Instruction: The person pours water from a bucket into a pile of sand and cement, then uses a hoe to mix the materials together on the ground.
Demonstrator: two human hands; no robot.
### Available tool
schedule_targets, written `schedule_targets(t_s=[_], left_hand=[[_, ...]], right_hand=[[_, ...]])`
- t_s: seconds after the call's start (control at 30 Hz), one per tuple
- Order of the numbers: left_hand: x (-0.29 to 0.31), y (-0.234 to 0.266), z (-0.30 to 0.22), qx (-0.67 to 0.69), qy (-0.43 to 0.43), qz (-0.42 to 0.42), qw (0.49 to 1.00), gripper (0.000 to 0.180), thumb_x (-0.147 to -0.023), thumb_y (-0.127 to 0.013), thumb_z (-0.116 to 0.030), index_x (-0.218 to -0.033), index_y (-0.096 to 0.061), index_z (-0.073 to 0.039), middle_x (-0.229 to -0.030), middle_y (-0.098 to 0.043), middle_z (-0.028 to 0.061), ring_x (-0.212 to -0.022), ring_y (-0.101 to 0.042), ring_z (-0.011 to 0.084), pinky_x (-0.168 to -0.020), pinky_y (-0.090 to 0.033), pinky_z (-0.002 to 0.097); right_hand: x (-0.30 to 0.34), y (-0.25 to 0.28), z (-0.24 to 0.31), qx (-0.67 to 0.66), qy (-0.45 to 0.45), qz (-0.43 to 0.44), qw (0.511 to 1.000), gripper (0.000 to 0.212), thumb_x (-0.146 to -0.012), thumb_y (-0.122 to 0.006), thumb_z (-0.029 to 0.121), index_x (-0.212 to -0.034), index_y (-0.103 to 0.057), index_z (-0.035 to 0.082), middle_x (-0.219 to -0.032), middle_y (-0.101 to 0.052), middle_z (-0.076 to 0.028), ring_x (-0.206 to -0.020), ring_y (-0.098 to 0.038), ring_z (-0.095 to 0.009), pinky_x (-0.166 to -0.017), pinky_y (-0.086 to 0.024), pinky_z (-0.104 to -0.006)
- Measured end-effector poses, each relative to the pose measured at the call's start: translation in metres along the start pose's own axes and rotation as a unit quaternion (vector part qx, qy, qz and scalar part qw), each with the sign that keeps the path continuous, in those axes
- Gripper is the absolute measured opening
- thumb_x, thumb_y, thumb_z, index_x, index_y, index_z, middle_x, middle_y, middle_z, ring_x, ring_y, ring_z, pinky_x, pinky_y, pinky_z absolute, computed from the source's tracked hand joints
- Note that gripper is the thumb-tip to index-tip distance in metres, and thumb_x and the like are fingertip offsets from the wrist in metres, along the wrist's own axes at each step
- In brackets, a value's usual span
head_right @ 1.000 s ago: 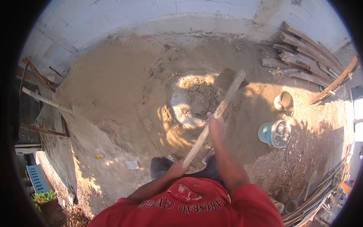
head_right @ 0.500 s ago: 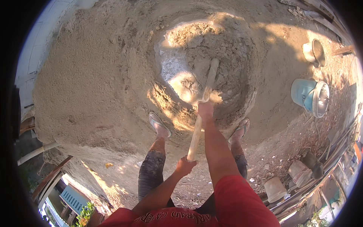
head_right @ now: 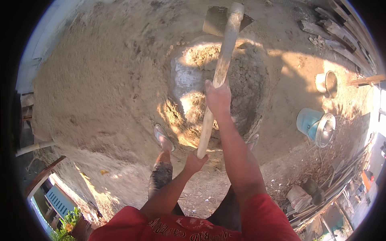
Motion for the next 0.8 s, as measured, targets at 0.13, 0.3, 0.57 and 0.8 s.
schedule_targets(t_s=[0.13, 0.3, 0.57, 0.8], left_hand=[[0.004, -0.099, 0.02, 0.17, 0.199, 0.08, 0.962, 0.029, -0.086, -0.077, -0.024, -0.092, -0.061, -0.001, -0.061, -0.06, 0.0051, -0.049, -0.057, 0.0153, -0.047, -0.045, 0.0323], [0.122, -0.151, 0.079, 0.236, 0.284, 0.127, 0.921, 0.031, -0.086, -0.076, -0.028, -0.084, -0.057, -0.003, -0.056, -0.057, 0.0041, -0.042, -0.054, 0.0152, -0.042, -0.042, 0.0329], [0.1, -0.094, 0.056, 0.013, 0.122, 0.056, 0.991, 0.043, -0.086, -0.077, -0.033, -0.107, -0.065, 0.003, -0.086, -0.07, 0.0221, -0.084, -0.07, 0.0357, -0.072, -0.054, 0.0426], [-0.071, -0.089, -0.023, 0.269, 0.134, 0.086, 0.95, 0.034, -0.084, -0.079, -0.029, -0.088, -0.059, -0.002, -0.059, -0.055, 0.004, -0.049, -0.054, 0.0138, -0.046, -0.045, 0.034]], right_hand=[[-0.069, -0.025, -0.193, 0.177, -0.125, 0.14, 0.966, 0.031, -0.097, -0.06, 0.024, -0.088, -0.063, -0.005, -0.06, -0.064, -0.011, -0.056, -0.069, -0.022, -0.052, -0.055, -0.0374], [0.064, -0.022, -0.278, 0.208, -0.244, 0.204, 0.925, 0.045, -0.087, -0.07, 0.038, -0.094, -0.068, -0.007, -0.072, -0.071, -0.018, -0.069, -0.073, -0.035, -0.074, -0.058, -0.041], [0.082, 0.045, -0.043, 0.013, -0.097, 0.063, 0.993, 0.046, -0.095, -0.069, 0.022, -0.127, -0.05, -0.005, -0.074, -0.06, -0.006, -0.053, -0.058, -0.013, -0.047, -0.049, -0.0316], [-0.148, -0.039, -0.128, 0.079, -0.126, 0.095, 0.984, 0.027, -0.093, -0.066, 0.022, -0.096, -0.065, -0.005, -0.066, -0.064, -0.011, -0.053, -0.065, -0.022, -0.048, -0.052, -0.0375]])
Point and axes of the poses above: each hand's wrist, its own x-axis away from the middle knuckle, its own y-axis out of the back of the hand, z = x × y, the point moved 7 cm from there along -x, towards the middle knuckle
